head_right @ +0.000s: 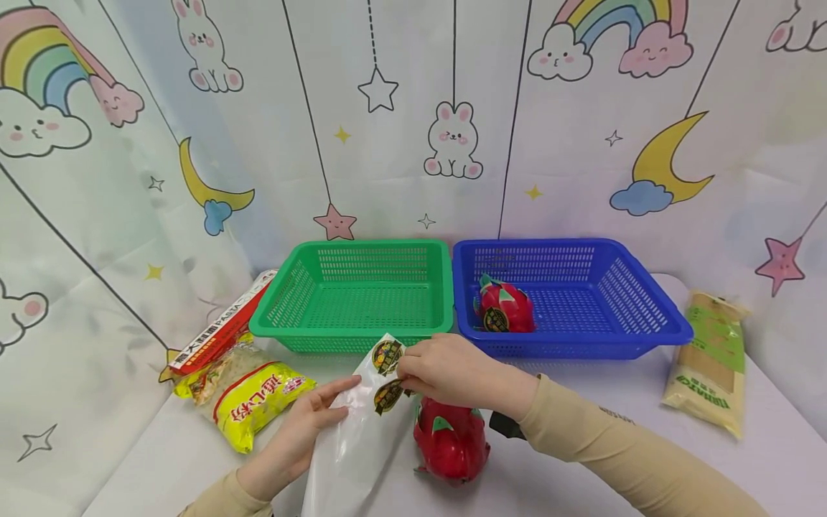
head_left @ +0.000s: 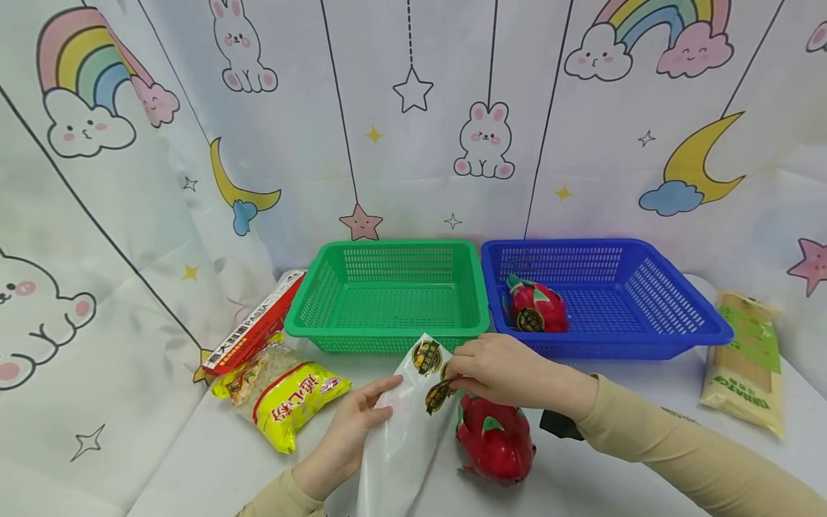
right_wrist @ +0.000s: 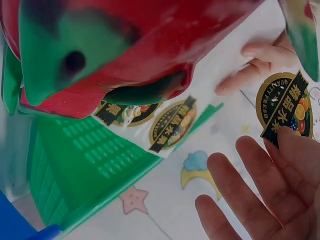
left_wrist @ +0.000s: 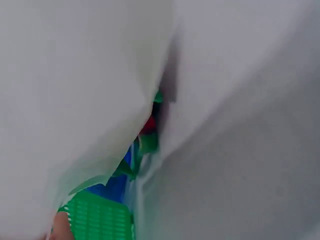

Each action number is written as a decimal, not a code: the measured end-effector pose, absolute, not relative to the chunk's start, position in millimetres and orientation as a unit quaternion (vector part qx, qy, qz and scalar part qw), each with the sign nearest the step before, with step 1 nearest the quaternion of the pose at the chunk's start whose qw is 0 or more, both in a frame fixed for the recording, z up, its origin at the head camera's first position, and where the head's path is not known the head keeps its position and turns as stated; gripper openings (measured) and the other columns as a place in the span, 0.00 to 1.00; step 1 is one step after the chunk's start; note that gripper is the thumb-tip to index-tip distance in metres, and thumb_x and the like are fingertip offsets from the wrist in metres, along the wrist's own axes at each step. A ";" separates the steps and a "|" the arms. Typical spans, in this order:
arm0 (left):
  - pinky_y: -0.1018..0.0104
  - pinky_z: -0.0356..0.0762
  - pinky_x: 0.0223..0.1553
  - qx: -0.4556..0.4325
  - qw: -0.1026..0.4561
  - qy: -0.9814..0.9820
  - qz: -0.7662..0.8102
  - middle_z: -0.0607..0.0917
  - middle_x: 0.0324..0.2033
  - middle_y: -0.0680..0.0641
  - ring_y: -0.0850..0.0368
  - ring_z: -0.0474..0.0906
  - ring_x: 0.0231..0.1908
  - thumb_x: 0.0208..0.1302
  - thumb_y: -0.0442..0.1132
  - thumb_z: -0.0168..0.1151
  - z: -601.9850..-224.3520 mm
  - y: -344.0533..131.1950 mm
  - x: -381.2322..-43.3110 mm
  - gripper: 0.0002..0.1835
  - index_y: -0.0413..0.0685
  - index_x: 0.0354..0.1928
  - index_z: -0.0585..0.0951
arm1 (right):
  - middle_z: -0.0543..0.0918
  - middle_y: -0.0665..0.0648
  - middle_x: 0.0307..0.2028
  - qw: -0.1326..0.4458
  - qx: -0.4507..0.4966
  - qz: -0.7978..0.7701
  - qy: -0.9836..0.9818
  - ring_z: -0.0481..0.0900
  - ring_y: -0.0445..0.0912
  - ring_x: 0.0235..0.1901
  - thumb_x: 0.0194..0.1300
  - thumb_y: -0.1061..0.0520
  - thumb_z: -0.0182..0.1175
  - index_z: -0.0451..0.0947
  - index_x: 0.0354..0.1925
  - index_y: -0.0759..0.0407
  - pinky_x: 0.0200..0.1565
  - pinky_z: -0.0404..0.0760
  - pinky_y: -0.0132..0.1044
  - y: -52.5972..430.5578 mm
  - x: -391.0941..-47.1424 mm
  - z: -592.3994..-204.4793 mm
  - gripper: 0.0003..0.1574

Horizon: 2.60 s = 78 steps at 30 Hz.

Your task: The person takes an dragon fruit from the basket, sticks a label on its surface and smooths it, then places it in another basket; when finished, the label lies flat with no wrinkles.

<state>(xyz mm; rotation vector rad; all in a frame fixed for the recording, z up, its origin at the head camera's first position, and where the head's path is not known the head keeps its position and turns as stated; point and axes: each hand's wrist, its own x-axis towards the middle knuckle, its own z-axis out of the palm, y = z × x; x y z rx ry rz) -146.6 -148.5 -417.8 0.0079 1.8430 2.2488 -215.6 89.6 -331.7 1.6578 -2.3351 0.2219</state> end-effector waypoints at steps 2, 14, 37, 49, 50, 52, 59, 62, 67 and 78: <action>0.67 0.75 0.48 -0.006 0.113 0.652 0.750 0.63 0.63 0.33 0.57 0.74 0.48 0.61 0.25 0.46 -421.8 -149.9 -147.6 0.26 0.32 0.64 0.63 | 0.83 0.43 0.30 0.135 0.572 0.077 -0.805 0.79 0.36 0.32 0.56 0.52 0.65 0.80 0.34 0.49 0.35 0.76 0.27 90.0 -215.5 -332.0 0.06; 0.41 0.57 0.62 -0.022 0.078 0.830 0.551 0.66 0.61 0.29 0.32 0.59 0.62 0.52 0.28 0.62 -446.2 -163.6 -155.0 0.31 0.28 0.60 0.66 | 0.81 0.43 0.28 0.160 0.584 0.084 -0.791 0.78 0.35 0.31 0.56 0.54 0.65 0.79 0.32 0.49 0.35 0.75 0.27 91.9 -217.4 -335.3 0.04; 0.45 0.72 0.48 0.093 0.032 0.983 0.156 0.74 0.50 0.32 0.36 0.70 0.48 0.46 0.51 0.71 -425.0 -166.3 -164.4 0.36 0.27 0.50 0.75 | 0.81 0.41 0.29 0.157 0.548 0.086 -0.817 0.77 0.35 0.29 0.53 0.54 0.67 0.80 0.32 0.47 0.32 0.74 0.27 110.0 -220.8 -333.7 0.06; 0.47 0.68 0.55 0.202 0.158 0.919 0.300 0.69 0.59 0.39 0.39 0.64 0.59 0.61 0.57 0.56 -384.6 -114.9 -162.3 0.35 0.39 0.62 0.68 | 0.80 0.41 0.25 0.186 0.534 0.092 -0.820 0.72 0.33 0.24 0.52 0.54 0.68 0.79 0.30 0.47 0.28 0.71 0.25 122.9 -219.2 -332.3 0.06; 0.48 0.68 0.55 0.205 0.175 0.912 0.309 0.68 0.60 0.40 0.41 0.64 0.59 0.61 0.59 0.55 -383.5 -108.4 -162.6 0.35 0.40 0.63 0.67 | 0.80 0.41 0.25 0.192 0.535 0.093 -0.818 0.72 0.33 0.24 0.52 0.55 0.68 0.79 0.30 0.47 0.28 0.71 0.25 123.9 -219.1 -331.7 0.06; 0.52 0.69 0.55 0.209 0.201 0.904 0.315 0.65 0.62 0.40 0.45 0.65 0.60 0.62 0.61 0.52 -382.7 -95.7 -163.9 0.38 0.40 0.64 0.64 | 0.80 0.41 0.25 0.201 0.535 0.095 -0.815 0.72 0.33 0.23 0.51 0.55 0.68 0.79 0.30 0.47 0.28 0.71 0.26 125.8 -219.0 -330.7 0.07; 0.63 0.75 0.48 0.232 0.230 0.880 0.344 0.64 0.57 0.41 0.51 0.68 0.56 0.59 0.60 0.58 -391.6 -64.7 -170.1 0.43 0.48 0.70 0.55 | 0.80 0.41 0.24 0.223 0.535 0.087 -0.810 0.73 0.34 0.22 0.50 0.56 0.68 0.79 0.29 0.49 0.26 0.71 0.26 132.0 -218.8 -331.3 0.07; 0.62 0.77 0.46 0.231 0.230 0.876 0.357 0.62 0.59 0.41 0.50 0.69 0.55 0.56 0.59 0.61 -396.2 -60.3 -171.5 0.44 0.61 0.71 0.51 | 0.80 0.42 0.24 0.226 0.534 0.086 -0.810 0.73 0.35 0.23 0.50 0.56 0.68 0.79 0.29 0.49 0.26 0.71 0.26 133.4 -218.8 -332.2 0.07; 0.63 0.77 0.44 0.241 0.202 0.874 0.369 0.63 0.59 0.44 0.51 0.65 0.58 0.53 0.59 0.64 -402.0 -64.6 -173.9 0.37 0.73 0.65 0.60 | 0.80 0.42 0.24 0.222 0.531 0.084 -0.813 0.73 0.36 0.23 0.50 0.56 0.68 0.79 0.29 0.49 0.27 0.72 0.26 135.1 -218.8 -332.4 0.07; 0.62 0.76 0.45 0.219 0.111 0.868 0.432 0.67 0.55 0.46 0.52 0.68 0.53 0.46 0.55 0.72 -415.0 -89.4 -170.6 0.34 0.58 0.53 0.65 | 0.80 0.42 0.24 0.215 0.523 0.088 -0.820 0.73 0.35 0.23 0.51 0.55 0.68 0.79 0.30 0.49 0.27 0.73 0.26 137.3 -218.9 -332.3 0.07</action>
